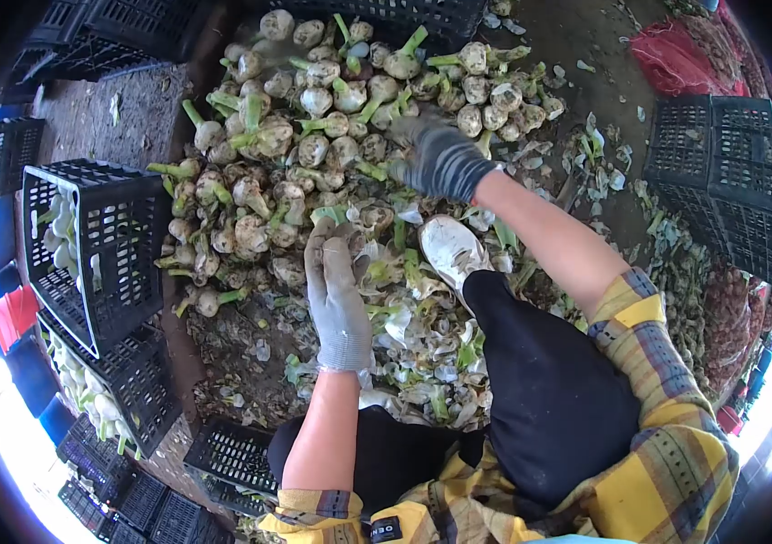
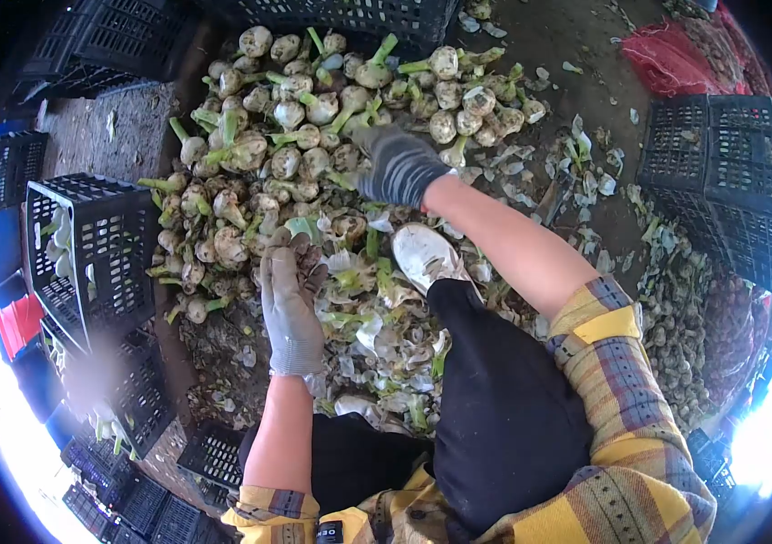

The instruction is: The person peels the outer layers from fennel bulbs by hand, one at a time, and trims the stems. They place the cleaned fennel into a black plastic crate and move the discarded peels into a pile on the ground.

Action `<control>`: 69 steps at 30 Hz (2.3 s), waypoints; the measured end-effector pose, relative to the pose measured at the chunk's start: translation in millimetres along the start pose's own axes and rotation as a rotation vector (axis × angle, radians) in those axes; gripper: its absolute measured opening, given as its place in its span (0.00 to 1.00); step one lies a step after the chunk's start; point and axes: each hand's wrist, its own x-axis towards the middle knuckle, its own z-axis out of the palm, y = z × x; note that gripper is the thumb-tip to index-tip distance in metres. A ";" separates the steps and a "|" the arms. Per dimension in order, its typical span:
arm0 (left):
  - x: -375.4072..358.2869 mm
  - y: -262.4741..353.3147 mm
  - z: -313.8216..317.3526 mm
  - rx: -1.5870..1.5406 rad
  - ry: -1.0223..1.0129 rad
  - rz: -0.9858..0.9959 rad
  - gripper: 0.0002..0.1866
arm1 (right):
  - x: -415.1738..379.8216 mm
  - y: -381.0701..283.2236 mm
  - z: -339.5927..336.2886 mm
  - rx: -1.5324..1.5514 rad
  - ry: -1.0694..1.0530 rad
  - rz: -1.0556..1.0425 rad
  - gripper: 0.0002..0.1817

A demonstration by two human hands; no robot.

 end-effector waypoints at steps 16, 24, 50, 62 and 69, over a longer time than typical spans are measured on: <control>30.4 -27.8 -20.7 -0.237 -0.001 -0.172 0.27 | -13.8 -44.3 -0.5 0.723 -0.567 0.260 0.21; 36.8 -62.5 -39.1 -0.249 0.065 0.106 0.22 | -39.8 -57.6 19.3 0.987 -0.554 0.266 0.19; 18.3 -36.5 -12.3 -0.083 0.074 0.211 0.17 | -50.8 -53.7 21.7 0.728 -0.478 -0.035 0.16; 26.2 -22.1 -24.5 -0.264 -0.066 -0.226 0.26 | -54.5 -47.3 42.8 0.497 -0.216 -0.100 0.13; 27.7 -24.4 -18.5 -0.209 -0.056 -0.271 0.33 | -53.6 -52.5 27.0 0.444 -0.238 -0.056 0.14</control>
